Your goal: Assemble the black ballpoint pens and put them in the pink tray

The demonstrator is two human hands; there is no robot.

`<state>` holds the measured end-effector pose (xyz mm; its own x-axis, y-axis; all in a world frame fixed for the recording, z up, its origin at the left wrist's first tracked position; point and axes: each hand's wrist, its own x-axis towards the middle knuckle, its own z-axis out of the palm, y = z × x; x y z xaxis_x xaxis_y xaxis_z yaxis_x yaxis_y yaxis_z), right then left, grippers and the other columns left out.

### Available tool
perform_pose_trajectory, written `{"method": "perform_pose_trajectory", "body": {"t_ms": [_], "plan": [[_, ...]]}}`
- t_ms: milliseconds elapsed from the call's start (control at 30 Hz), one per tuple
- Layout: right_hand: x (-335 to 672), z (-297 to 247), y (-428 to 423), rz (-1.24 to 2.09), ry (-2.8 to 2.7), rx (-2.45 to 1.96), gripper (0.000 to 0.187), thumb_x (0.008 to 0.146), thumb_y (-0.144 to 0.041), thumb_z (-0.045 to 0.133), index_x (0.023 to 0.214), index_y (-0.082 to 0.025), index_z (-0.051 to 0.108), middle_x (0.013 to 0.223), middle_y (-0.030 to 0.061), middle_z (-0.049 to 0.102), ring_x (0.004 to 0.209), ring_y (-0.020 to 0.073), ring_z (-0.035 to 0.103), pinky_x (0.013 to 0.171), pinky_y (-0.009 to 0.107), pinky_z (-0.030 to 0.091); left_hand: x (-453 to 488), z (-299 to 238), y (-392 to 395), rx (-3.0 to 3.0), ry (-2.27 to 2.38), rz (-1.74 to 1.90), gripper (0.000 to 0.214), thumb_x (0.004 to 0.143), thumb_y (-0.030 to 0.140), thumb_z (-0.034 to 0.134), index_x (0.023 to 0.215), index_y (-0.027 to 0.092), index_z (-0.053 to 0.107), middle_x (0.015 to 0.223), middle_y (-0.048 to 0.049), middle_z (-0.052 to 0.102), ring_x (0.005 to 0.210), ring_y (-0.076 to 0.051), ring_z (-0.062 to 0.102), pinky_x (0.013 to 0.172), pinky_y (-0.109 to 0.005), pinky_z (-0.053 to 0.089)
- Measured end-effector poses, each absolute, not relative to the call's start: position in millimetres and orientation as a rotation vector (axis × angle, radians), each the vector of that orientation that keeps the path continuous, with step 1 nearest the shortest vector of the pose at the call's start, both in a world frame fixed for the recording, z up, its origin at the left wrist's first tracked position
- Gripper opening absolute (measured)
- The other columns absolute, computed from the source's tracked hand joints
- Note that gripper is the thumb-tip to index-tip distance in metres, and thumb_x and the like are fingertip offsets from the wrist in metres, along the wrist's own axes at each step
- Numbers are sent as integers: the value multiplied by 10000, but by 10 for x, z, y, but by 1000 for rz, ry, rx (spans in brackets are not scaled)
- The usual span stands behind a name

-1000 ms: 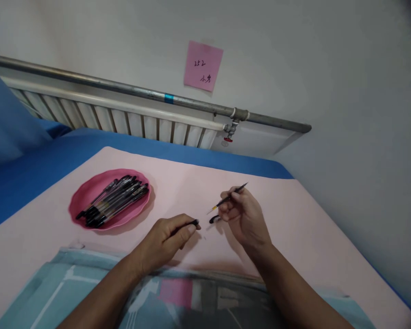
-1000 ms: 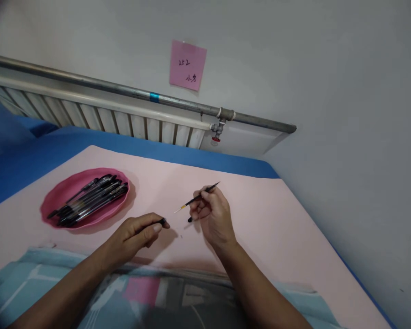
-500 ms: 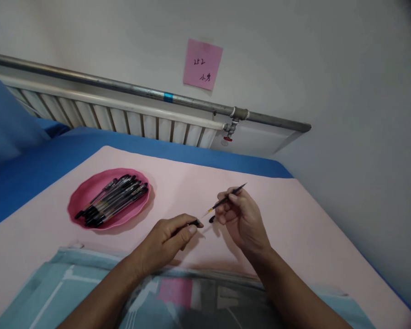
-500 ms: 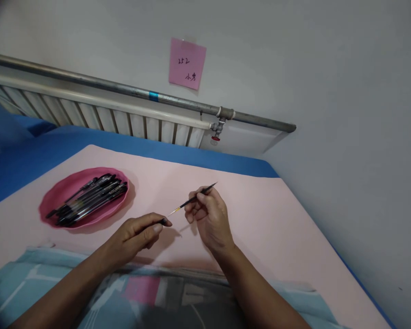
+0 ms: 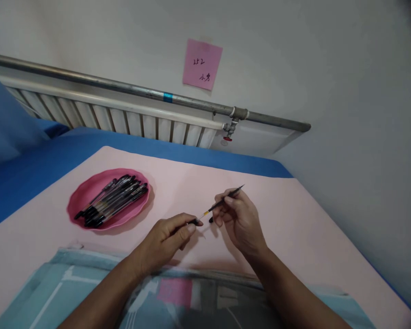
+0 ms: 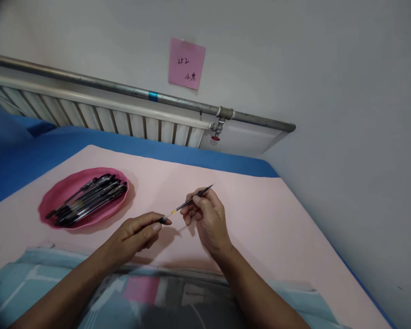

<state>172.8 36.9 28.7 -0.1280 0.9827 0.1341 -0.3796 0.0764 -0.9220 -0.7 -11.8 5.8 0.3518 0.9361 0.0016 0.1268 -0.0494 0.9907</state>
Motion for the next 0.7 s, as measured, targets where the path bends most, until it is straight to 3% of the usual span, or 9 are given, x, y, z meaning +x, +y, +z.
{"method": "perform_pose_trajectory", "body": {"t_ms": [233, 367, 500, 700], "plan": [[1820, 301, 374, 1305, -1301, -777, 57, 791, -148, 485, 828, -184, 509, 764, 1, 617, 519, 108, 576, 402, 207, 407, -14, 15, -102, 1463, 1016, 857, 338, 859, 400, 410, 1019, 163, 590, 545, 56, 404, 508, -71, 354, 482, -187, 277], [1776, 296, 305, 1361, -1459, -826, 38, 806, -174, 474, 824, -180, 507, 627, -12, 595, 469, 102, 532, 416, 219, 403, -9, 15, -107, 1459, 1023, 844, 328, 859, 399, 410, 1006, 164, 586, 546, 58, 404, 497, -68, 343, 469, -184, 264], [1700, 269, 223, 1408, -1657, -905, 50, 790, -205, 511, 821, -169, 526, 573, -23, 552, 460, 95, 497, 443, 230, 415, 1, 45, -107, 1476, 1029, 864, 318, 865, 400, 399, 864, 152, 597, 558, 51, 411, 513, -67, 359, 486, -187, 281], [1772, 285, 332, 1213, -1499, -954, 140, 796, -262, 522, 920, -199, 509, 622, -29, 538, 479, 93, 485, 450, 226, 396, 13, 73, -100, 1472, 1099, 886, 326, 866, 416, 397, 868, 155, 593, 553, 58, 399, 519, -69, 359, 497, -191, 280]]}}
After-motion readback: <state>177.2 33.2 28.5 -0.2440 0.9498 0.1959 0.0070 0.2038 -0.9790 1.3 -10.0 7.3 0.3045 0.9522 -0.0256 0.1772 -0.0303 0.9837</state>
